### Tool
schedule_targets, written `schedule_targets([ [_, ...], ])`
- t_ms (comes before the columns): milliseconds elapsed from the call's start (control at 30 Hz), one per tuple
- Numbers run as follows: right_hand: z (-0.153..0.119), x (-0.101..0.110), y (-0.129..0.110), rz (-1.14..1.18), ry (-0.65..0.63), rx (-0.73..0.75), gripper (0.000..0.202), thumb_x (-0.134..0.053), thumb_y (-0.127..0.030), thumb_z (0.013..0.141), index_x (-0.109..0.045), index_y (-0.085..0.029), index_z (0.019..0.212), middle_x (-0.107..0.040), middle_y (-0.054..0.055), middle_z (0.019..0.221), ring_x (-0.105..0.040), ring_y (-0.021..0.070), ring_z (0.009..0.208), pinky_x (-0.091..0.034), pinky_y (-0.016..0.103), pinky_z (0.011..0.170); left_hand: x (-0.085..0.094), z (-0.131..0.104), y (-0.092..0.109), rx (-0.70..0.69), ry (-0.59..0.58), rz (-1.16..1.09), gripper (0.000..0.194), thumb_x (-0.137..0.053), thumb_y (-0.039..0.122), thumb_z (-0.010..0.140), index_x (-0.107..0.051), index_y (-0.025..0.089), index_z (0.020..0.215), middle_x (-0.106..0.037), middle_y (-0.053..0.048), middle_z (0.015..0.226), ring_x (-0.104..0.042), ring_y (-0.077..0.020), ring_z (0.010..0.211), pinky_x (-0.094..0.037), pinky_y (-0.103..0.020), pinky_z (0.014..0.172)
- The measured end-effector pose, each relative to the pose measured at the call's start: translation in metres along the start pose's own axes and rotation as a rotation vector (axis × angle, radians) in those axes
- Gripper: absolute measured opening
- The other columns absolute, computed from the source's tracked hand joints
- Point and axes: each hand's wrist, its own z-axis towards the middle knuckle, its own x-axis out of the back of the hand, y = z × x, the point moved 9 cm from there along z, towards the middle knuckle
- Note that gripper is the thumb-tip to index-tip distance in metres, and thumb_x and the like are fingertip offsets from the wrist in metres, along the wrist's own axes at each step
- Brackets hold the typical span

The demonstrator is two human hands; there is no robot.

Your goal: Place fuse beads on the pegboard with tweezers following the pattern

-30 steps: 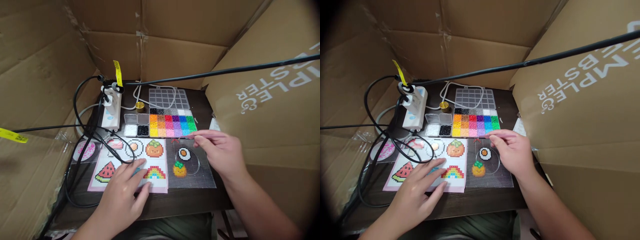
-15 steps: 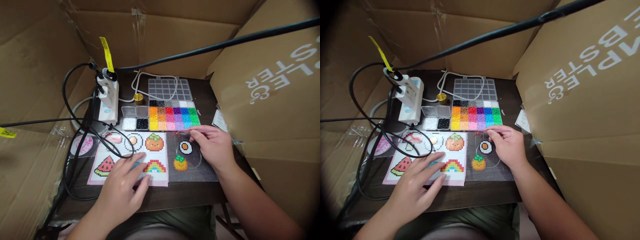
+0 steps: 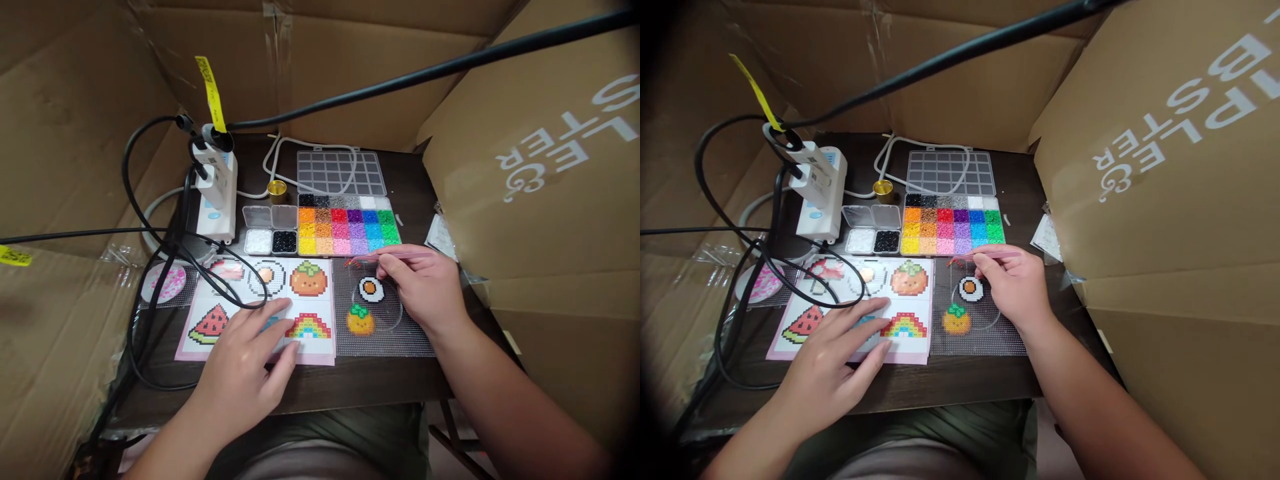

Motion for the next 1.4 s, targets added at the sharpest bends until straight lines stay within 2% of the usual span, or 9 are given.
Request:
schedule_targets([
  [600, 0.0025, -0.0023, 0.0064, 0.058, 0.003, -0.031, 0.012, -0.07, -0.026, 0.079, -0.078, -0.016, 0.078, -0.071, 0.004, 0.067, -0.059, 0.0115, 0.056, -0.05, 0.025, 0.055, -0.0013, -0.0003, -0.0005, -0.006, 0.004, 0.004, 0.018, -0.06, 0.018, 0.091, -0.066, 0.018, 0.108, -0.066, -0.012, 0.128, -0.062, -0.0267, 0.108, -0.051, -0.045, 0.089],
  [1400, 0.0026, -0.0025, 0.0031, 0.018, 0.002, -0.01, 0.014, -0.068, -0.026, 0.08, -0.077, -0.016, 0.078, -0.072, 0.004, 0.068, -0.061, 0.0122, 0.057, -0.052, 0.026, 0.057, -0.0029, -0.0011, -0.0005, -0.017, -0.007, 0.021, 0.02, -0.059, 0.019, 0.092, -0.064, 0.018, 0.111, -0.065, -0.012, 0.129, -0.061, -0.0279, 0.109, -0.05, -0.047, 0.09],
])
